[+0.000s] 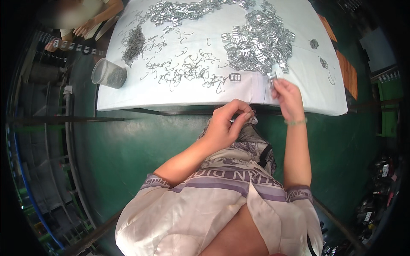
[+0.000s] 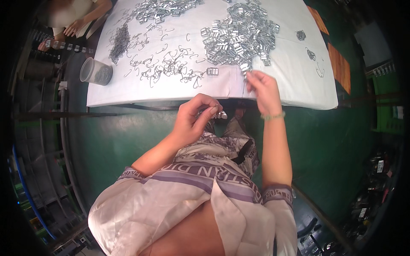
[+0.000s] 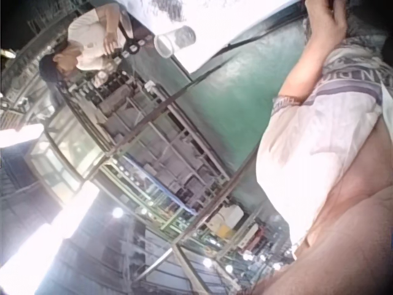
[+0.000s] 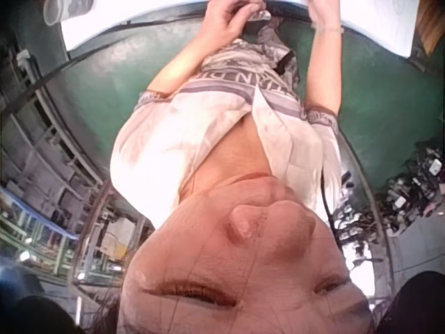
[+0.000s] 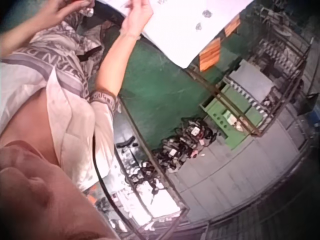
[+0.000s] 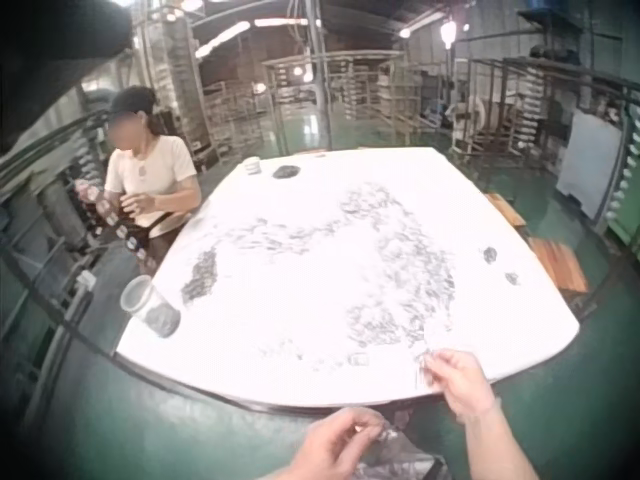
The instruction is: The person repeatedly picks up small metal hooks and rectangular metal pieces from a white table, joins them by hand, and places the assembled units back on the table. The process continues throughout the clip with a coworker visible across the table performing a similar task.
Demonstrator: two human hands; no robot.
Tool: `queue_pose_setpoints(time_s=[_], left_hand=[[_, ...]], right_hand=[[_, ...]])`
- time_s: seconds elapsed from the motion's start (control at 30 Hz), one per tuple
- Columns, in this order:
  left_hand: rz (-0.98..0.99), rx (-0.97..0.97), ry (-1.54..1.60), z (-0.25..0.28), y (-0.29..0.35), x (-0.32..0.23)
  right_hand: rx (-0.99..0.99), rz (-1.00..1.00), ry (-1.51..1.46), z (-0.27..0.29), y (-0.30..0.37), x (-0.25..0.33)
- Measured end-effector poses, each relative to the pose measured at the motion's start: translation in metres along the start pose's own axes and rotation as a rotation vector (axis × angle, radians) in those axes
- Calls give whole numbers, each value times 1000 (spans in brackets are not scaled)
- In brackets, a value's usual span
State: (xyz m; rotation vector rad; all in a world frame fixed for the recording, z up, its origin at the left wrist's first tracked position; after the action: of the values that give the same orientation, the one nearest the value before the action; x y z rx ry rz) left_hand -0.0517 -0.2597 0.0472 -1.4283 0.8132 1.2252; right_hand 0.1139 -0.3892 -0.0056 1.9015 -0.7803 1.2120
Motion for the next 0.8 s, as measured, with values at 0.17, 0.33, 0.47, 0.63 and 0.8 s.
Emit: queue_pose_setpoints(time_s=[0.17, 0.33, 0.47, 0.63, 0.8], left_hand=[[31, -55, -60, 0, -7, -1], [37, -99, -108, 2, -4, -4], [-15, -107, -186, 4, 0, -7], [3, -66, -199, 4, 2, -6], [40, -45, -166, 6, 2, -4]], right_hand=[[168, -99, -88, -38, 55, 6], [187, -49, 71, -52, 67, 10], [175, 7, 174, -56, 70, 12], [125, 105, 310, -56, 73, 18], [78, 227, 421, -61, 75, 27]])
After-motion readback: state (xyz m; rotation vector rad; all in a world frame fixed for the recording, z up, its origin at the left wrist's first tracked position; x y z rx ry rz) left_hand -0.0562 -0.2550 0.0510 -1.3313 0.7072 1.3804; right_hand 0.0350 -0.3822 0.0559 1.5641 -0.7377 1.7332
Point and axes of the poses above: each hand's wrist, its own y-axis away from the middle knuckle, its own z-axis out of the back of the hand, x = y × z, the point moved 6 cm from there along -y, towards the middle knuckle, and after that the axes turned 4 degrees about -z, right-handed, at the moved point
